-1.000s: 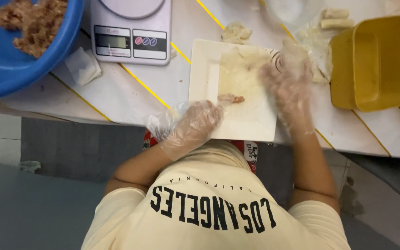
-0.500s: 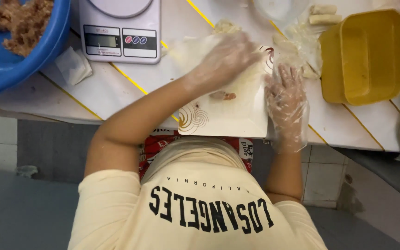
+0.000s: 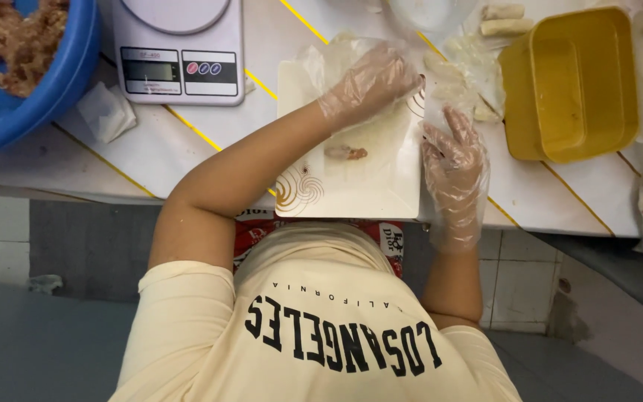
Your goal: Rolling spring rolls by placing meat filling on wrappers and folding them.
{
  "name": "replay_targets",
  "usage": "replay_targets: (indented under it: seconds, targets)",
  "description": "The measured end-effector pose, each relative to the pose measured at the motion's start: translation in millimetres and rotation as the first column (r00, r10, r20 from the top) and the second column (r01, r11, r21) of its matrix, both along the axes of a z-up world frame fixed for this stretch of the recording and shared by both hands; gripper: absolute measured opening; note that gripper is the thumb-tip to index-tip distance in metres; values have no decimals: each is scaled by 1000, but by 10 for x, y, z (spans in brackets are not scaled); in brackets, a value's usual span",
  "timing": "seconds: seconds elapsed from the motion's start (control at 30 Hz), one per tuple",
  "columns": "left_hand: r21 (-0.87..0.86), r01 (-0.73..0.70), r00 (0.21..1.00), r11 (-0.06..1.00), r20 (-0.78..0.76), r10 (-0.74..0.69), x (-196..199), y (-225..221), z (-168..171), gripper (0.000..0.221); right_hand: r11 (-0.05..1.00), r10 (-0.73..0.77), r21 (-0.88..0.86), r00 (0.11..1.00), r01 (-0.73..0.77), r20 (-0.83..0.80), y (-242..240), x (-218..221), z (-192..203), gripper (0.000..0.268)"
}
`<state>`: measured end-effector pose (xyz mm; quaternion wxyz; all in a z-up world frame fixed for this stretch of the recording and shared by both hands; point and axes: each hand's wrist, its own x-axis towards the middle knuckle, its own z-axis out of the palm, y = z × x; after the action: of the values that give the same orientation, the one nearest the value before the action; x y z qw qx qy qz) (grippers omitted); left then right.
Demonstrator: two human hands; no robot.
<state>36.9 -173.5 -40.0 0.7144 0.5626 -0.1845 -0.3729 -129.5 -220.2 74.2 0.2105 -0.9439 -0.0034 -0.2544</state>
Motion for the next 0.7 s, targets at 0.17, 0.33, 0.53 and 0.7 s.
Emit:
replay_targets:
  seconds: [0.17, 0.33, 0.53, 0.7]
  targets:
    - [-36, 72, 721, 997, 693, -27, 20, 615, 1119, 49, 977, -46, 212, 996, 29, 75, 86, 52, -20, 31]
    - [150, -61, 36, 987, 988, -148, 322, 534, 630, 27, 985, -94, -136, 990, 108, 109, 57, 146, -177, 43]
    - [-39, 105, 355, 994, 935, -1, 402, 787, 791, 32, 995, -102, 24, 992, 101, 78, 185, 172, -300, 42]
    - [94, -276, 18, 957, 996, -92, 534, 832, 371, 52, 964, 98, 227, 978, -140, 186, 300, 228, -196, 50]
